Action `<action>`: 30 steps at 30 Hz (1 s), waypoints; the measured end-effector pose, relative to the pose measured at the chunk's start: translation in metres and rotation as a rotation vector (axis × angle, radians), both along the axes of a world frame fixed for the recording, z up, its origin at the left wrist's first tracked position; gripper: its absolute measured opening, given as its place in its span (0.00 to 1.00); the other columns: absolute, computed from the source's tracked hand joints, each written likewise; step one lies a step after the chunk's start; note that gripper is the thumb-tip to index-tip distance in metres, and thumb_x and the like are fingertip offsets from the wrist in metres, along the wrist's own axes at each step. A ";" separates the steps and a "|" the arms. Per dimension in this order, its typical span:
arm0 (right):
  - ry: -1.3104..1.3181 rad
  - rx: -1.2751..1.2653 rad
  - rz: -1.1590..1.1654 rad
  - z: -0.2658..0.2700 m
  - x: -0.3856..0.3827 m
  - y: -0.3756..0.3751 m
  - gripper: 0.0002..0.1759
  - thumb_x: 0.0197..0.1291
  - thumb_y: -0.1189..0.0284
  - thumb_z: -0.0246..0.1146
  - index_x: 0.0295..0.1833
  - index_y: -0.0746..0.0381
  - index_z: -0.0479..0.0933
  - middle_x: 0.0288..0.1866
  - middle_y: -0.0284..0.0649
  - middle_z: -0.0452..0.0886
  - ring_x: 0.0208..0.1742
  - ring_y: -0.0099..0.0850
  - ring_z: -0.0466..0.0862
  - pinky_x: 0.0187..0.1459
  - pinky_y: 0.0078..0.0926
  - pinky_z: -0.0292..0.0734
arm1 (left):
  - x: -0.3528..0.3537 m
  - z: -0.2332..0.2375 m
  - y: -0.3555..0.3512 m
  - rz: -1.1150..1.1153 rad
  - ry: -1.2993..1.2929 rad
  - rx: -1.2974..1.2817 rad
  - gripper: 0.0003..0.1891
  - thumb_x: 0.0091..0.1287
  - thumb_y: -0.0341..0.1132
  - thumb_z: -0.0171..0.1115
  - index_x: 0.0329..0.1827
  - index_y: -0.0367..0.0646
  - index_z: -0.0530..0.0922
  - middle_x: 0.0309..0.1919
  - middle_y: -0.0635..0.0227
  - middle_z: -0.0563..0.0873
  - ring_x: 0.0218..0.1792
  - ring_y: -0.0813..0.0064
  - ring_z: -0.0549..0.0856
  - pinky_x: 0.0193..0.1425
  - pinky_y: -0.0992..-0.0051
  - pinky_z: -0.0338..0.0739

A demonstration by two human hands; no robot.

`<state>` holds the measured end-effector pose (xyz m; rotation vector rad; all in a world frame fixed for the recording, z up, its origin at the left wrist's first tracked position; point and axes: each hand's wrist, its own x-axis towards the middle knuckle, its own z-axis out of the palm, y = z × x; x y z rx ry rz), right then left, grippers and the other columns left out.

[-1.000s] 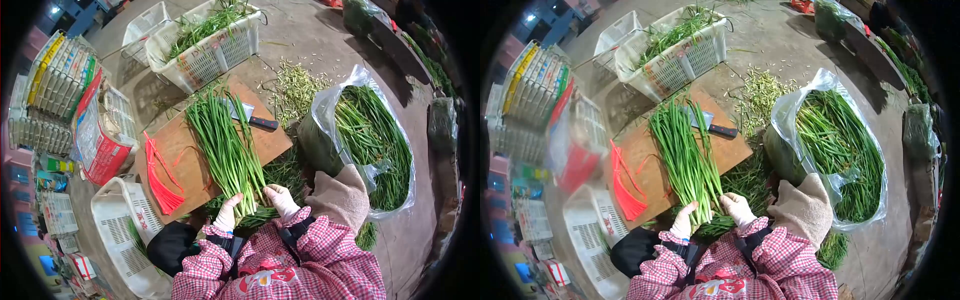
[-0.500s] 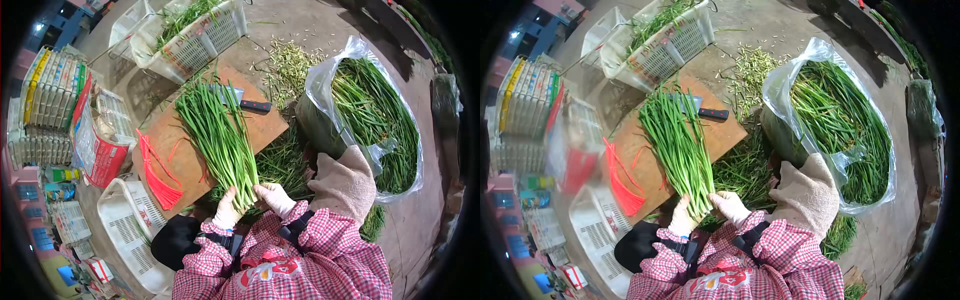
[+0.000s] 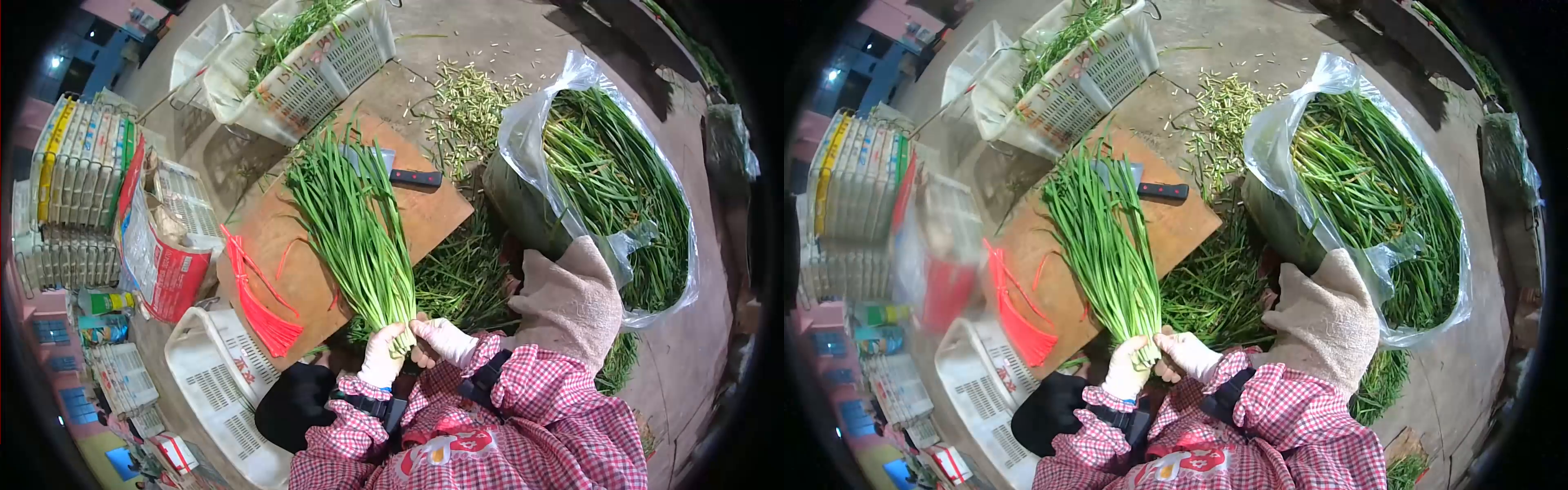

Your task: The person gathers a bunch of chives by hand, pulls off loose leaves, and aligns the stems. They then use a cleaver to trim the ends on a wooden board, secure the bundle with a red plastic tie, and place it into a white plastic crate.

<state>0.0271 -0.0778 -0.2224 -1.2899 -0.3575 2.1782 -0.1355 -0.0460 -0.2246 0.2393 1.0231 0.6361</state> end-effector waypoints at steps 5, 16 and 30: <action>0.128 -0.057 0.058 -0.015 -0.008 -0.011 0.36 0.66 0.37 0.47 0.37 0.60 0.81 0.20 0.41 0.81 0.17 0.31 0.81 0.17 0.26 0.74 | 0.007 0.019 0.003 -0.031 -0.075 -0.105 0.22 0.66 0.38 0.56 0.58 0.31 0.72 0.44 0.56 0.85 0.41 0.60 0.85 0.48 0.64 0.83; -0.366 0.294 0.250 0.048 0.020 -0.003 0.16 0.64 0.61 0.64 0.42 0.64 0.83 0.27 0.37 0.83 0.26 0.23 0.80 0.31 0.24 0.76 | -0.013 0.026 0.005 0.091 0.009 -0.075 0.14 0.66 0.37 0.59 0.47 0.35 0.79 0.35 0.57 0.86 0.34 0.64 0.86 0.41 0.62 0.84; -1.173 1.126 -0.023 0.115 0.001 0.060 0.15 0.55 0.57 0.67 0.40 0.55 0.77 0.22 0.44 0.79 0.26 0.44 0.82 0.30 0.39 0.77 | -0.048 0.138 -0.032 -0.048 0.073 0.014 0.16 0.65 0.34 0.61 0.52 0.32 0.75 0.39 0.59 0.84 0.30 0.73 0.80 0.23 0.82 0.72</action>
